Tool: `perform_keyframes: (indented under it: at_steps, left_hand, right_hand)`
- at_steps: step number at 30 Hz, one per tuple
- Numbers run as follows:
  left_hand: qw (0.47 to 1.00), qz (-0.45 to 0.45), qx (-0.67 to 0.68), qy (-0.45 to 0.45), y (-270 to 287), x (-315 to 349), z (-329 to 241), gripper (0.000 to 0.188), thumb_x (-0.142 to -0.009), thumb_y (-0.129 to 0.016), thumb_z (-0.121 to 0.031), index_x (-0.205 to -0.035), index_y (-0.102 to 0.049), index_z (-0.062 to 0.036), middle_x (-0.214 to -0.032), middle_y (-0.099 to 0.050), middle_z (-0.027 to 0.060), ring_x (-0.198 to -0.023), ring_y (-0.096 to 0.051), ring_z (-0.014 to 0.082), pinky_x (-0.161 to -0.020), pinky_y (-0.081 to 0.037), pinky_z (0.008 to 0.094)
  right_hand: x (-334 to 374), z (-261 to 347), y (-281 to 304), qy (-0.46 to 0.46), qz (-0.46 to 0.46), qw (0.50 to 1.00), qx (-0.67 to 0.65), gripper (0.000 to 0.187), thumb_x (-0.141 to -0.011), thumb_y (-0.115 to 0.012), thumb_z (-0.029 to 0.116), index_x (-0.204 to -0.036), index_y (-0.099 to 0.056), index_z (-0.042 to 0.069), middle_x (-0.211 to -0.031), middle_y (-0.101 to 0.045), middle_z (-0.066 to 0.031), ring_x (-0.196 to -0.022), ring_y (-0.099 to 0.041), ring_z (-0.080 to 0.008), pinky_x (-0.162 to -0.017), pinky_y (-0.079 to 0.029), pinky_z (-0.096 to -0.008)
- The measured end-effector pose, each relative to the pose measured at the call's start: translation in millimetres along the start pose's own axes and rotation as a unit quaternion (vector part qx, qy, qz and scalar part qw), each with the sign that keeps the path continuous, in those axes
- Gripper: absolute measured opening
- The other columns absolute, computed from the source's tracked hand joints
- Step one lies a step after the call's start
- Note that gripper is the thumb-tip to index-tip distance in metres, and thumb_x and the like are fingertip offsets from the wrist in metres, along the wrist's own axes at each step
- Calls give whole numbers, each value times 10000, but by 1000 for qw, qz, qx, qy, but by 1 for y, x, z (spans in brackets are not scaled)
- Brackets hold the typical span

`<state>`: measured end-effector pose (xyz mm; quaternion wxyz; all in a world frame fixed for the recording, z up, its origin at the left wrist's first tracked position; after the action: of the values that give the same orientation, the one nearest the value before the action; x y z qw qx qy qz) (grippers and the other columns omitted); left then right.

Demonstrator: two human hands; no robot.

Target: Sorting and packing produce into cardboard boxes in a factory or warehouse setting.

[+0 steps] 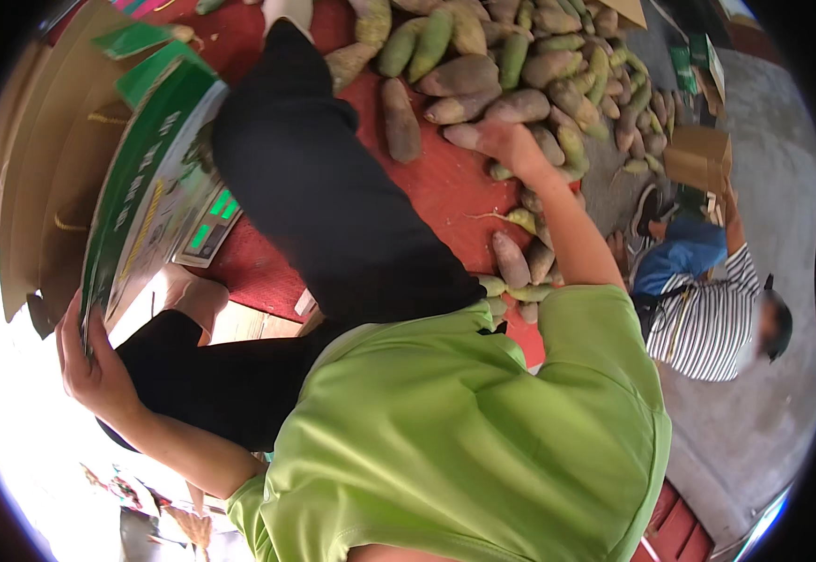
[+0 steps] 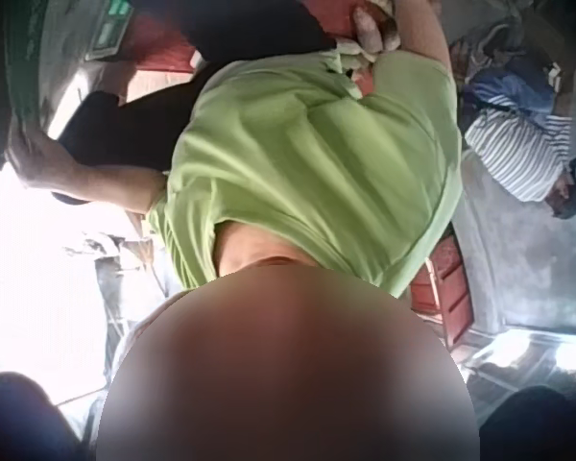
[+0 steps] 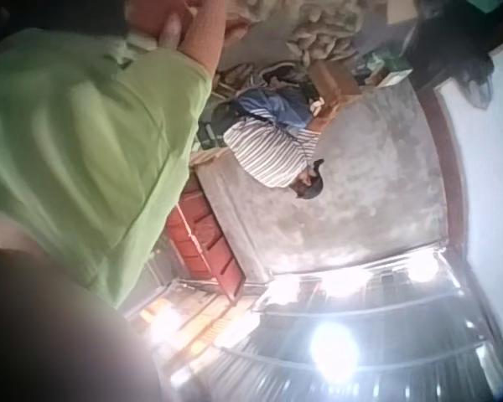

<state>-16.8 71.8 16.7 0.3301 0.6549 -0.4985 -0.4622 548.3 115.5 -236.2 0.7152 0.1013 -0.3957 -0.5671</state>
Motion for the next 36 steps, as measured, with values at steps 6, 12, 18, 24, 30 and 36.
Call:
perform_keyframes:
  at_steps: [6, 12, 18, 24, 30, 36]
  left_hand:
    - [999, -36, -31, -24, 6, 8, 14, 178, -900, -608, -18, -1065, -660, 23, -966, -677, 101, -847, -649, 195, -734, -525, 294]
    - [995, -55, -77, -32, 5, 6, 10, 169, -917, -610, -77, -1038, -668, 26, -964, -686, 105, -852, -648, 196, -760, -521, 303]
    - [993, -77, -86, -32, 4, 8, 10, 170, -928, -601, -95, -1026, -672, 24, -961, -688, 103, -846, -649, 193, -756, -517, 298]
    - [989, -93, -111, -19, 20, 15, 12, 176, -935, -594, -103, -1016, -669, 33, -941, -687, 102, -825, -645, 187, -739, -513, 293]
    - [992, -95, -85, -19, 12, 12, 15, 173, -938, -589, -100, -1012, -663, 38, -922, -676, 104, -816, -629, 190, -746, -507, 295]
    - [997, -77, -30, 0, 5, 10, 15, 169, -925, -584, -39, -1054, -648, 51, -955, -667, 108, -832, -625, 188, -767, -499, 287]
  right_hand:
    - [82, -183, -61, -120, 60, 965, 225, 258, -814, -629, 187, -1033, -690, 63, -893, -702, -105, -869, -667, -299, -751, -522, -352]
    - [157, -320, -101, -265, 65, 916, 295, 451, -785, -641, 361, -1197, -623, 178, -1135, -630, -109, -1090, -593, -286, -896, -495, -376]
    - [203, -271, -93, -404, 28, 878, 255, 653, -747, -700, 356, -1343, -484, 202, -1387, -468, -58, -1297, -419, -301, -961, -455, -459]
    - [139, -211, -135, -288, 48, 899, 328, 384, -796, -647, 327, -1117, -586, 125, -1193, -612, -77, -1102, -588, -299, -811, -514, -502]
    - [143, -196, -237, -272, 184, 943, 51, 600, -760, -667, 478, -1169, -548, 56, -1162, -617, -187, -1100, -589, -348, -873, -493, -464]
    - [143, -195, -240, -303, 149, 934, 114, 718, -726, -677, 525, -1177, -502, -6, -1150, -592, -266, -1129, -558, -392, -934, -443, -462]
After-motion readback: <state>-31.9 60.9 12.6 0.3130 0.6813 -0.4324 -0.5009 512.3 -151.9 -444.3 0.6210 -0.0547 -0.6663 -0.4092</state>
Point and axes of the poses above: each hand's wrist, its own x-axis away from the middle knuckle, its own y-axis out of the back of the hand, z = x × y, the point moved 10 cm from there along -x, towards the middle knuckle
